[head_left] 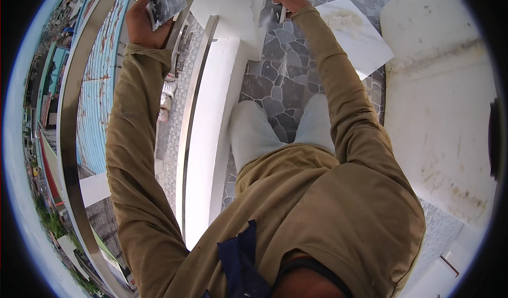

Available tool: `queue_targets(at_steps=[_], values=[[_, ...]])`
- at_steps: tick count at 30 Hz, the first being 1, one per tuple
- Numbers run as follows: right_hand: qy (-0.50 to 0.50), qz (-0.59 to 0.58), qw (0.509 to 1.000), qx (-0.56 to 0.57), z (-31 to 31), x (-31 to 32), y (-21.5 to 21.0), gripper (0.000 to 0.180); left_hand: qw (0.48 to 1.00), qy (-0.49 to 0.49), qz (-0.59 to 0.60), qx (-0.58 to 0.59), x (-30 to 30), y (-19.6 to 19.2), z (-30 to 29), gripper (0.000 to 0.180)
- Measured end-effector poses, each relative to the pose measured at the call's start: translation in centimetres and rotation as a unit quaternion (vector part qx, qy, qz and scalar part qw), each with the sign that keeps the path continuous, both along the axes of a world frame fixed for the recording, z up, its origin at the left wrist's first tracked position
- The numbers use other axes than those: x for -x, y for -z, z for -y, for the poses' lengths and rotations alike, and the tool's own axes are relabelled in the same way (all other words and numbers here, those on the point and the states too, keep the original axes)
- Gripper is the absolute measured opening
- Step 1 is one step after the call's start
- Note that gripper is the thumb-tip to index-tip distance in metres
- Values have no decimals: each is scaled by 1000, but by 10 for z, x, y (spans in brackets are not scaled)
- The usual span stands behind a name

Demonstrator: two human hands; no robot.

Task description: Applying wall filler or putty to a concrete pillar using putty knives.

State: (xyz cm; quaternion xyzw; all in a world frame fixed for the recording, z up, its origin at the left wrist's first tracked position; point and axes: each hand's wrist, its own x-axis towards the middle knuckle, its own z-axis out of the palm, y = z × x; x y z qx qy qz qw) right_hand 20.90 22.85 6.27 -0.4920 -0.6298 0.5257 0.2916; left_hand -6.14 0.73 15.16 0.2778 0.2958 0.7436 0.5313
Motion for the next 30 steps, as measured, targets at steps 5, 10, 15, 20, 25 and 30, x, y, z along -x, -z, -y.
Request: queue_targets(at_steps=[5, 10, 15, 20, 25, 30], values=[[-31, 24, 993, 112, 29, 15, 71, 23, 997, -61, 4, 44, -7, -9, 15, 27], [-89, 41, 995, 33, 21, 35, 46, 24, 974, -128, -185, -21, 25, 9, 9, 27], [-4, -72, 997, 10, 14, 24, -15, 19, 997, -61, -36, 10, -15, -6, 18, 27], [3, -37, 999, -10, 13, 8, -23, 23, 991, -77, -101, -44, -18, -10, 31, 28], [-26, 56, 997, 42, 17, 2, 47, 26, 769, -257, -579, -86, -8, 4, 20, 33], [-32, 30, 996, 84, 15, 12, 45, 21, 987, 62, 19, -145, -26, -10, 21, 58]])
